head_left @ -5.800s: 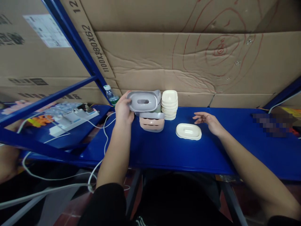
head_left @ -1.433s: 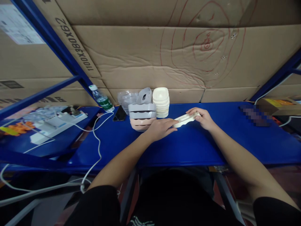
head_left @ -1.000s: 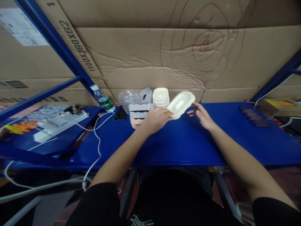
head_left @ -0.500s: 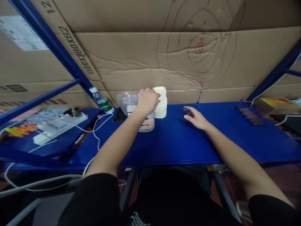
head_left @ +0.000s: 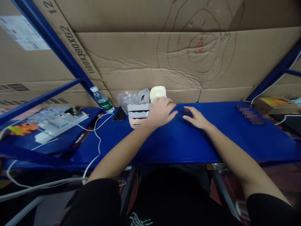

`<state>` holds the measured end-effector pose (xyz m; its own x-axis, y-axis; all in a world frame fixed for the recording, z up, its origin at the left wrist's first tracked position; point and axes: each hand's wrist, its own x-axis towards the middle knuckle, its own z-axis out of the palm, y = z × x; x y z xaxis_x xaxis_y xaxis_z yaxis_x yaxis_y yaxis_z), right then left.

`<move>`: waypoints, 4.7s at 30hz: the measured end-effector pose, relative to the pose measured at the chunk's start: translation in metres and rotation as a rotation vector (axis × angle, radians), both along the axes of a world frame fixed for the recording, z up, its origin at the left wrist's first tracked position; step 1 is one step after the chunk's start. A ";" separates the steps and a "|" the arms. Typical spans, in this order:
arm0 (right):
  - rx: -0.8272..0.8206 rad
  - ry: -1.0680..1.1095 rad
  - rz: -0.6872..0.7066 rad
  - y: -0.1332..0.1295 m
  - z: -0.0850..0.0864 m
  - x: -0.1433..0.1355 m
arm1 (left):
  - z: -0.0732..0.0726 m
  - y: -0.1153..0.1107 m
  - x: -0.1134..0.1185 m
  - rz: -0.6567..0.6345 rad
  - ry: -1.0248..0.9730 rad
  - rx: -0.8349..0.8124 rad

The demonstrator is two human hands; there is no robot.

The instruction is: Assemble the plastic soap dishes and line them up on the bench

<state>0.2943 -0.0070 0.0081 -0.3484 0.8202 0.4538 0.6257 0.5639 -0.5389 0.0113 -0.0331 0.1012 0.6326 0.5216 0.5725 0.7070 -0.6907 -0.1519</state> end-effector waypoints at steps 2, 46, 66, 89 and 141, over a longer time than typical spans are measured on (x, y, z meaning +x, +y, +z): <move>0.042 -0.093 -0.023 0.002 -0.002 0.003 | -0.032 -0.010 0.008 -0.191 0.100 -0.120; -0.274 -0.490 -0.012 0.016 -0.019 0.020 | -0.102 -0.006 0.006 -0.091 0.170 -0.715; -0.271 -0.498 -0.012 0.016 -0.020 0.022 | -0.091 -0.009 0.003 -0.178 0.132 -0.558; -0.279 -0.483 0.008 0.017 -0.020 0.023 | -0.031 0.010 -0.067 0.274 -0.386 0.094; -0.340 -0.423 -0.165 0.001 0.016 0.014 | -0.088 -0.006 0.006 0.012 0.370 -0.246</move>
<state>0.3080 -0.0059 0.0236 -0.2975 0.9547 0.0036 0.8918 0.2792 -0.3561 0.0169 -0.0393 0.0131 0.7645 0.6225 0.1672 0.6443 -0.7299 -0.2285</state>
